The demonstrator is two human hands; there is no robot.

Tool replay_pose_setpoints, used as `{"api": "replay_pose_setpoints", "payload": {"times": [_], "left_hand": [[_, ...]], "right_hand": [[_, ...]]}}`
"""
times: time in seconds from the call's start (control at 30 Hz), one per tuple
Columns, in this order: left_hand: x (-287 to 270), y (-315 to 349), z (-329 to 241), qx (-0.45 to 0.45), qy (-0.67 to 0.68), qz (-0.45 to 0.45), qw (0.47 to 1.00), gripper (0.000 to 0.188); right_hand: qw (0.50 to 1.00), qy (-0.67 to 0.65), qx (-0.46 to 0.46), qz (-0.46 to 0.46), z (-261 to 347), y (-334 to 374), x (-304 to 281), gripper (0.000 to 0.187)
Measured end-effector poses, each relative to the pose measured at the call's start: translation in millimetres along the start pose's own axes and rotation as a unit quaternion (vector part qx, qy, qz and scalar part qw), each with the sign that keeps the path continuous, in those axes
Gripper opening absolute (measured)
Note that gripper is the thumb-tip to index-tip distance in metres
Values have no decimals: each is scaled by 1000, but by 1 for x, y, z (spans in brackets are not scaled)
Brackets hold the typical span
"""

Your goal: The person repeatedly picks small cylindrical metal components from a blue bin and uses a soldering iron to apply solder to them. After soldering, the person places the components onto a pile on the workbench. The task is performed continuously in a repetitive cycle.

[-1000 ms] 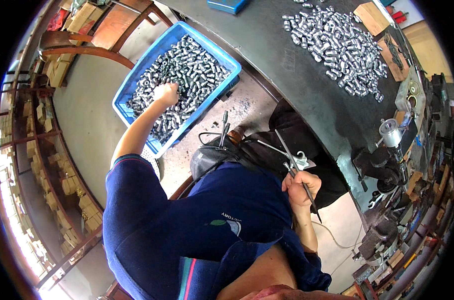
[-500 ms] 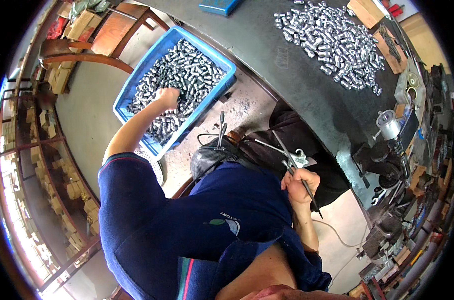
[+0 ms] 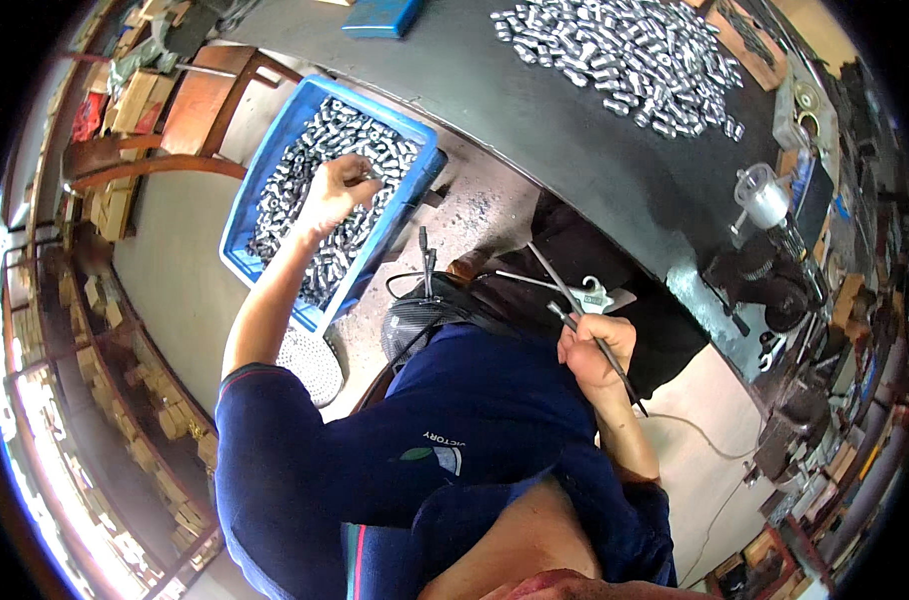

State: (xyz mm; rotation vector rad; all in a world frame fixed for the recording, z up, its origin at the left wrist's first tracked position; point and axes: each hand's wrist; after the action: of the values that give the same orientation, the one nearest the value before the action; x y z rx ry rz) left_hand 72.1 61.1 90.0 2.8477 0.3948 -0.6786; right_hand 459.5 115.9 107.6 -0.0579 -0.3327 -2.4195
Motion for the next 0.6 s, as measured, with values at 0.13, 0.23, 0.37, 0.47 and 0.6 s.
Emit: {"api": "replay_pose_setpoints", "payload": {"times": [0.13, 0.23, 0.37, 0.47, 0.6], "left_hand": [[55, 7, -64, 65, 282, 125, 949, 14], [100, 18, -85, -41, 453, 196, 869, 19], [136, 30, -79, -97, 552, 227, 797, 35], [144, 33, -78, -135, 589, 212, 768, 41], [142, 28, -79, -139, 567, 219, 782, 47]], "right_hand": [[999, 38, -16, 5, 16, -5, 5, 29], [991, 113, -66, -38, 23, -9, 10, 29], [992, 114, -60, -12, 25, -14, 3, 28], [990, 126, -61, -12, 19, -17, 2, 27], [991, 108, -74, 3, 23, -23, 3, 27]]}}
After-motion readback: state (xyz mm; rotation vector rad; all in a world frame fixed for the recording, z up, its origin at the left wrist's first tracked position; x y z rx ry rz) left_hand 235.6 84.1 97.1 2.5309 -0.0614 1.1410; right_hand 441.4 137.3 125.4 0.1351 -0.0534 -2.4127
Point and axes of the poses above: each hand's wrist, its own y-axis away from the middle knuckle, its own x-axis out of the palm, z = x × y, and after that the axes turned 12 degrees about x, right-handed
